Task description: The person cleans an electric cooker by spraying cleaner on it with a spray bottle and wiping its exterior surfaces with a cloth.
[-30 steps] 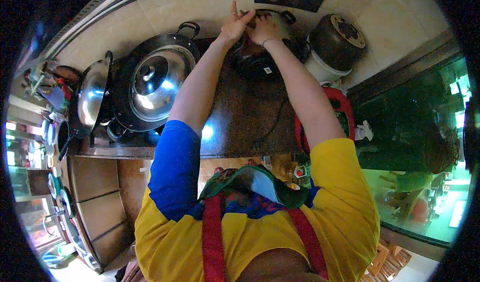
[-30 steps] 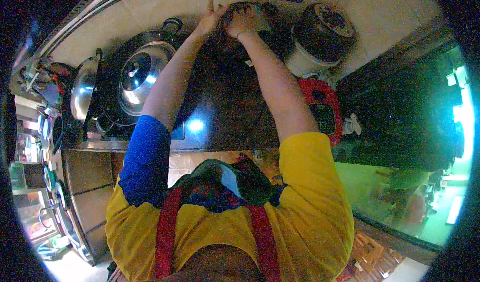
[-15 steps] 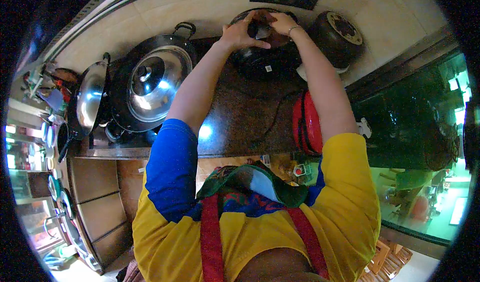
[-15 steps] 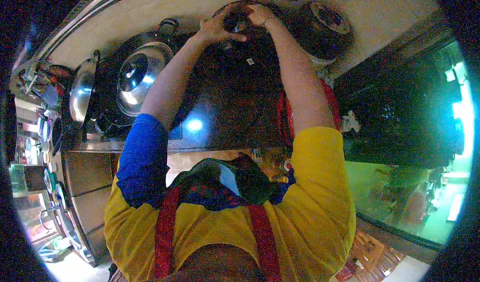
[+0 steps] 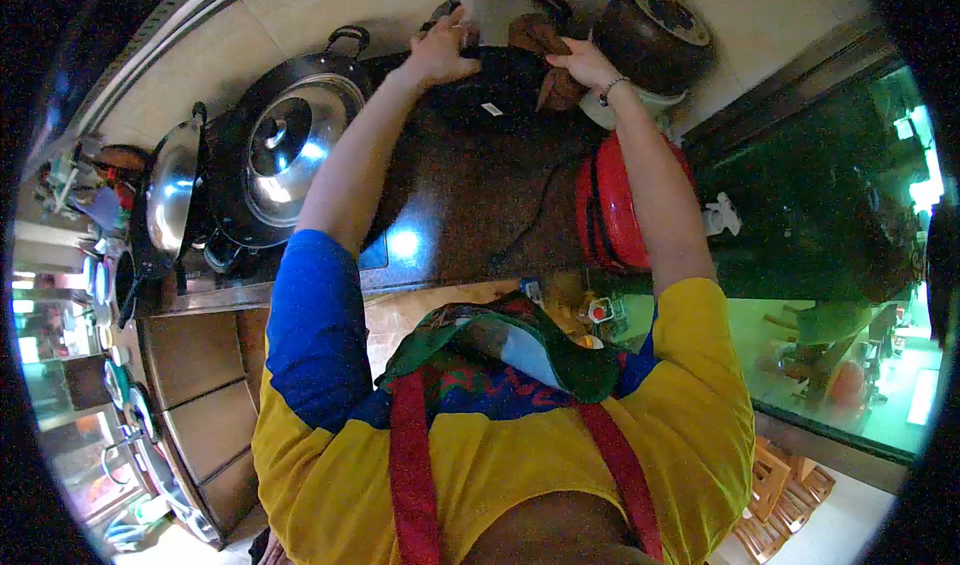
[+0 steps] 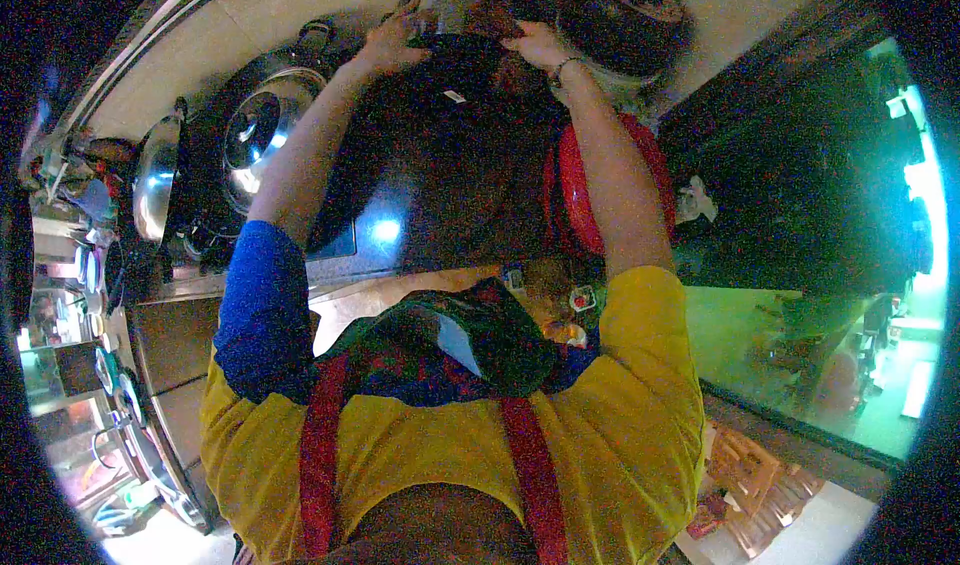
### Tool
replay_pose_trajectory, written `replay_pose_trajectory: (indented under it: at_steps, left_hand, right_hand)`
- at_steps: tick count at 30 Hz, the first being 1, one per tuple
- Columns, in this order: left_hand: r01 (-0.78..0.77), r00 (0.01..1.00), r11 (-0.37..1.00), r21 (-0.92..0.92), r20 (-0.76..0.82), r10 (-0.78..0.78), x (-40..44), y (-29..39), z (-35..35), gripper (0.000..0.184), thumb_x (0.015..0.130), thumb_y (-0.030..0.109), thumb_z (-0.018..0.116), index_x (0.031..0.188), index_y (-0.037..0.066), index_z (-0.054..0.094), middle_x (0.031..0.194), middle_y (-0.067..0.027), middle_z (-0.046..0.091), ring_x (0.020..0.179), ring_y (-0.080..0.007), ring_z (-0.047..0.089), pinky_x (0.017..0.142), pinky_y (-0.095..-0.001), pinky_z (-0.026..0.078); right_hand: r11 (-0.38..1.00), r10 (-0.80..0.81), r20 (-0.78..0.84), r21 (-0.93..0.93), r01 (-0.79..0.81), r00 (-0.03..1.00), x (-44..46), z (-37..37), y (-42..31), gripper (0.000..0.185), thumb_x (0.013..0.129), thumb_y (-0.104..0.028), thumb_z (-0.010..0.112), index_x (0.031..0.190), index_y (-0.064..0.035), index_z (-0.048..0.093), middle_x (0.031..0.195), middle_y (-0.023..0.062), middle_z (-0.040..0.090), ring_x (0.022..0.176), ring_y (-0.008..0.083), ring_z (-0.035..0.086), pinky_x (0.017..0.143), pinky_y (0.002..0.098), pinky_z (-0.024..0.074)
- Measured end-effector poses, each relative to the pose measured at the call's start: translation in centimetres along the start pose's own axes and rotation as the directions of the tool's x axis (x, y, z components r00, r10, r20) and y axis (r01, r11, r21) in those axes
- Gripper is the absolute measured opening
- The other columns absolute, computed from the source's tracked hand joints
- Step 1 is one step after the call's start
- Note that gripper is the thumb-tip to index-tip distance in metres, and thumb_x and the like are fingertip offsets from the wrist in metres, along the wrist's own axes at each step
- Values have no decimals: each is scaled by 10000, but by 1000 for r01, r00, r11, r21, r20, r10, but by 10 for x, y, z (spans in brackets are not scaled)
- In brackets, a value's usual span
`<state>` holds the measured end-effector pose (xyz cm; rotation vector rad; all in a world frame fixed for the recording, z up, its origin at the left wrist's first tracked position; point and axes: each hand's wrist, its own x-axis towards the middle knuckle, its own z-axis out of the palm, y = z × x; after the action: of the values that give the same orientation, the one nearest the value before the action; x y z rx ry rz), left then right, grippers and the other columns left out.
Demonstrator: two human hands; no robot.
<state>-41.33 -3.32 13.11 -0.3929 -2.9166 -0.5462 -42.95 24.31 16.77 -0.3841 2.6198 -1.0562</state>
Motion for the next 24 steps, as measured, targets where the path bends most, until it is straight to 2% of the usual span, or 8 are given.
replay_pose_trajectory:
  at_steps: [3,5,8,11,15,17,20,24]
  left_hand:
    - [-168,985,979,-112,23,172,-19,74,-21,779,664,435,686,1368,196,451,1417,-142,424,1283,-312,422,1087,-545,220]
    - [-295,953,951,-96,-99,286,-18,87,6,775,687,401,686,1388,201,423,1386,-134,448,1259,-333,435,1080,-564,225]
    - [-253,956,957,141,-114,269,-27,106,15,734,728,354,702,1388,197,424,1328,-129,480,1238,-341,447,1064,-580,252]
    - [-332,904,937,105,-249,348,-30,97,25,726,783,373,688,1406,157,384,1315,-189,469,1248,-386,414,1064,-547,300]
    - [-339,899,938,-73,-318,300,-42,85,21,677,795,379,689,1370,126,436,1307,-206,464,1231,-396,421,1031,-554,345]
    - [-285,900,956,66,-324,291,-37,88,20,616,798,336,694,1308,59,487,1226,-170,465,1168,-378,435,1016,-562,336]
    - [-29,979,934,356,-181,100,-30,121,14,595,789,402,695,1277,101,534,1276,-205,474,1176,-422,433,980,-537,398]
    - [22,984,930,367,-171,45,-26,116,18,598,787,433,690,1257,93,548,1265,-209,469,1174,-425,424,974,-533,395]
  right_hand:
    - [967,-43,-24,249,47,999,6,5,16,586,811,-282,697,1300,-18,510,1204,127,619,1102,256,577,961,336,432]
    - [936,33,-250,348,58,968,33,12,51,645,809,-248,696,1351,-4,444,1232,123,600,1124,248,560,968,345,426]
    - [945,173,-410,326,-33,895,-18,13,11,694,806,-212,693,1383,16,383,1291,133,557,1162,256,534,985,361,414]
    - [891,49,-440,426,160,897,-23,18,24,703,801,-190,697,1398,-6,375,1339,147,515,1201,266,506,1000,376,401]
    - [940,117,-613,323,113,781,-46,8,9,700,801,-170,695,1405,-24,373,1321,149,529,1187,272,513,999,374,401]
    - [759,271,-526,632,157,806,-80,-2,-27,694,798,-151,691,1408,-39,378,1327,156,523,1213,279,494,1010,378,392]
    - [776,230,-573,595,207,787,-65,1,-14,643,792,-151,694,1364,-18,433,1310,154,536,1157,258,533,971,365,418]
    - [857,171,-608,480,188,776,-44,10,15,556,782,-154,702,1284,3,522,1178,133,626,1004,227,604,893,341,457]
